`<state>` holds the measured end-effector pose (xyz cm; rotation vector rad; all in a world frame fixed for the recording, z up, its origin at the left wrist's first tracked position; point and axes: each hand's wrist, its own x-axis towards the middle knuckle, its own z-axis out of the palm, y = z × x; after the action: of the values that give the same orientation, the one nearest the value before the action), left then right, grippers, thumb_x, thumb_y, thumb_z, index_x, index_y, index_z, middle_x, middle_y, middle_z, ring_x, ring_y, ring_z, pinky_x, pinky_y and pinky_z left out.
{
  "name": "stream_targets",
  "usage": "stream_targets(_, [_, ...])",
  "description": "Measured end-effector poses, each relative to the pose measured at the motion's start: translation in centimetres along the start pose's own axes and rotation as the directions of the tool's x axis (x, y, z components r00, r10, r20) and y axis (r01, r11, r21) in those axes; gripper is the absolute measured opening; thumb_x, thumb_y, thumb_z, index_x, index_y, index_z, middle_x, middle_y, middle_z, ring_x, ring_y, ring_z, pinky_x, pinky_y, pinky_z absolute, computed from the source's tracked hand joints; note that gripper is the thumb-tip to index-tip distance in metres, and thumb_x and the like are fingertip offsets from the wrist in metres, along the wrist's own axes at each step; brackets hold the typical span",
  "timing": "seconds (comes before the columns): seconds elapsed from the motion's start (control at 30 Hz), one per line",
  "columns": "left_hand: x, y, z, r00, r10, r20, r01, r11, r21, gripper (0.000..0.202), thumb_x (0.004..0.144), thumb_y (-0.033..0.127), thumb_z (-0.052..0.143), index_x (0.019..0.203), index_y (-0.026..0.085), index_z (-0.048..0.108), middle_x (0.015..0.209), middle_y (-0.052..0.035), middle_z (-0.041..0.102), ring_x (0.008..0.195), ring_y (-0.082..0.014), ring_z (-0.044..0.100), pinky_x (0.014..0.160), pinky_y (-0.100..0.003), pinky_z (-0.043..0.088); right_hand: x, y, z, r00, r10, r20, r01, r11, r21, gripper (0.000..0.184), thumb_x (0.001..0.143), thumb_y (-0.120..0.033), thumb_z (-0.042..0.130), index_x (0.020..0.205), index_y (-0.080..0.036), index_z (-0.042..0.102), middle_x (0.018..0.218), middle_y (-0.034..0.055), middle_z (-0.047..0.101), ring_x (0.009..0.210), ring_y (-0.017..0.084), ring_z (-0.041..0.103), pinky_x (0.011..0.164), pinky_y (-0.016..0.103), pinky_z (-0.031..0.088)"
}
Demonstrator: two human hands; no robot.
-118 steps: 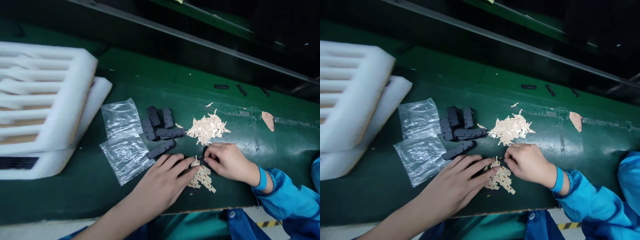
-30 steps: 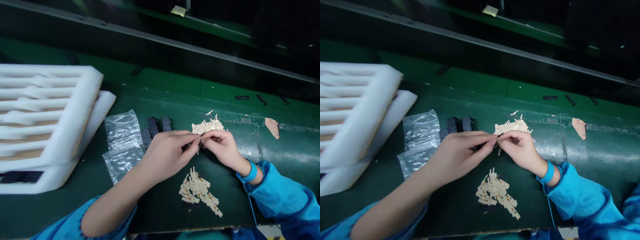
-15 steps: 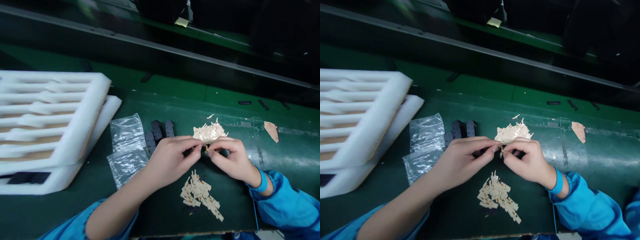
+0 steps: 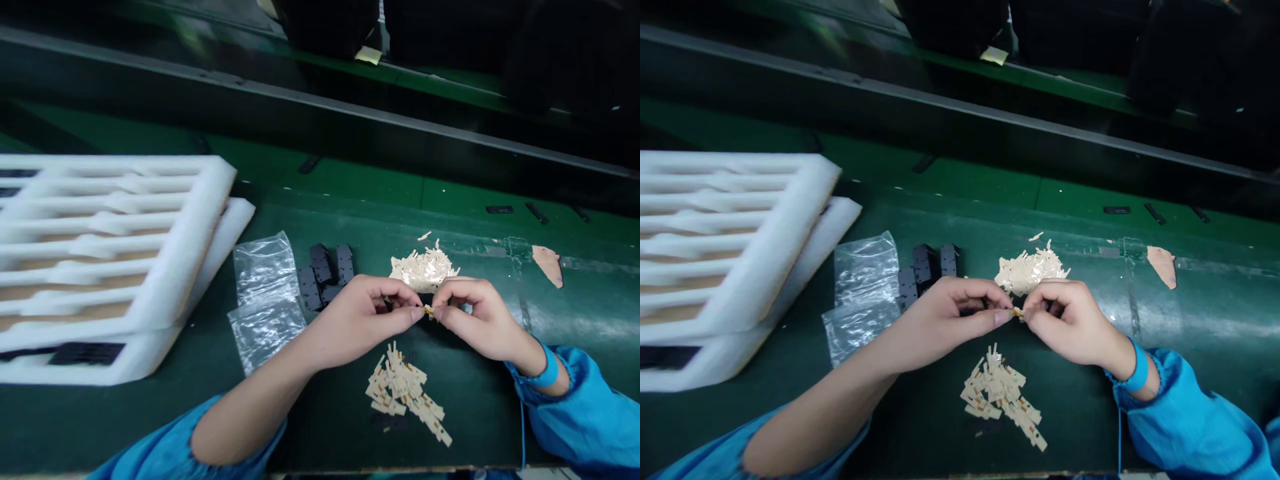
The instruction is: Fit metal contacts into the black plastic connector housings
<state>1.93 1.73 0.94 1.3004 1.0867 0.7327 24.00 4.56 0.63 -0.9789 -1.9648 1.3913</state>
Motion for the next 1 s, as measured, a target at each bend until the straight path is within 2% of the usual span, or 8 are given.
stream_targets(0.1, [-0.1,-0.2,0.1,0.998,0.002,-0.063,0.000,0.999,0.037,0.016,0.086,0.028,0.069,0.081,0.016,0.078,0.070,-0.0007,0.070,0.061,-0.0120,0.059,0.057,-0.023,0.045,-0.1,-0.2,0.2,0.997,-0.046,-0.062,0.040,0.995,-0.096,0.013,0.085,-0.010,0.063,0.078,-0.020,0.069,0.074,-0.0001,0.068,0.069,0.015,0.062,0.061,0.027,0.047])
stream_targets(0.2, [-0.4,0.0,0.5,0.974,0.123,-0.191,-0.083,0.975,0.205,0.014,0.085,0.021,0.066,0.078,0.017,0.077,0.067,0.0009,0.067,0.058,-0.0110,0.056,0.053,-0.021,0.041,-0.4,-0.5,0.6,0.964,-0.190,-0.185,0.121,0.937,-0.329,0.004,0.087,-0.016,0.068,0.087,-0.018,0.071,0.083,0.0036,0.070,0.079,0.019,0.065,0.070,0.032,0.051])
stream_targets(0.27, [-0.7,0.3,0.7,0.950,0.224,-0.215,-0.148,0.935,0.321,0.015,0.086,0.017,0.064,0.079,0.017,0.077,0.070,0.0008,0.069,0.059,-0.0111,0.058,0.053,-0.021,0.042,-0.6,-0.7,1.0,0.947,-0.263,-0.186,0.161,0.886,-0.436,0.005,0.090,-0.019,0.069,0.091,-0.017,0.074,0.085,0.0051,0.072,0.080,0.021,0.066,0.073,0.035,0.051])
stream_targets(0.5, [-1.3,-0.1,1.0,0.871,0.489,-0.054,-0.368,0.720,0.589,0.012,0.089,0.012,0.064,0.086,0.017,0.075,0.080,-0.0024,0.075,0.073,-0.0166,0.067,0.067,-0.028,0.050,-0.6,-1.0,1.6,0.973,-0.220,-0.073,0.167,0.883,-0.439,0.020,0.094,-0.022,0.062,0.085,-0.016,0.079,0.076,0.0048,0.072,0.072,0.020,0.065,0.070,0.035,0.050])
stream_targets(0.67, [-1.2,-0.5,1.0,0.849,0.526,0.056,-0.416,0.598,0.685,0.014,0.092,0.013,0.062,0.085,0.014,0.074,0.077,-0.0053,0.074,0.070,-0.0193,0.066,0.067,-0.034,0.051,-0.5,-0.9,1.5,0.987,-0.159,-0.035,0.131,0.903,-0.410,0.025,0.090,-0.019,0.057,0.075,-0.017,0.076,0.070,0.0031,0.068,0.069,0.018,0.062,0.069,0.034,0.048])
stream_targets(0.83, [-1.2,0.0,1.0,0.865,0.502,-0.002,-0.403,0.697,0.593,0.012,0.090,0.012,0.064,0.087,0.016,0.075,0.078,-0.0037,0.074,0.071,-0.0179,0.066,0.069,-0.032,0.051,0.0,-0.3,1.2,0.990,-0.115,-0.081,0.084,0.944,-0.320,0.021,0.083,-0.014,0.057,0.071,-0.019,0.073,0.070,0.0008,0.069,0.068,0.016,0.063,0.068,0.031,0.048])
stream_targets(0.93, [-1.4,0.4,0.5,0.892,0.421,-0.163,-0.317,0.841,0.437,0.011,0.088,0.012,0.067,0.084,0.019,0.075,0.077,-0.0018,0.073,0.067,-0.0149,0.065,0.061,-0.026,0.048,0.6,0.9,0.5,0.989,-0.036,-0.145,-0.026,0.913,-0.408,0.020,0.080,-0.011,0.062,0.063,-0.019,0.068,0.068,0.0009,0.069,0.068,0.017,0.063,0.065,0.031,0.046])
stream_targets(1.0, [-1.4,0.5,0.1,0.914,0.297,-0.277,-0.233,0.942,0.242,0.008,0.085,0.014,0.071,0.081,0.019,0.076,0.075,-0.0013,0.072,0.063,-0.0131,0.062,0.056,-0.024,0.045,0.9,1.8,0.2,0.990,0.020,-0.141,-0.089,0.858,-0.506,0.026,0.085,-0.013,0.064,0.060,-0.019,0.064,0.067,0.0023,0.069,0.068,0.019,0.063,0.064,0.033,0.045])
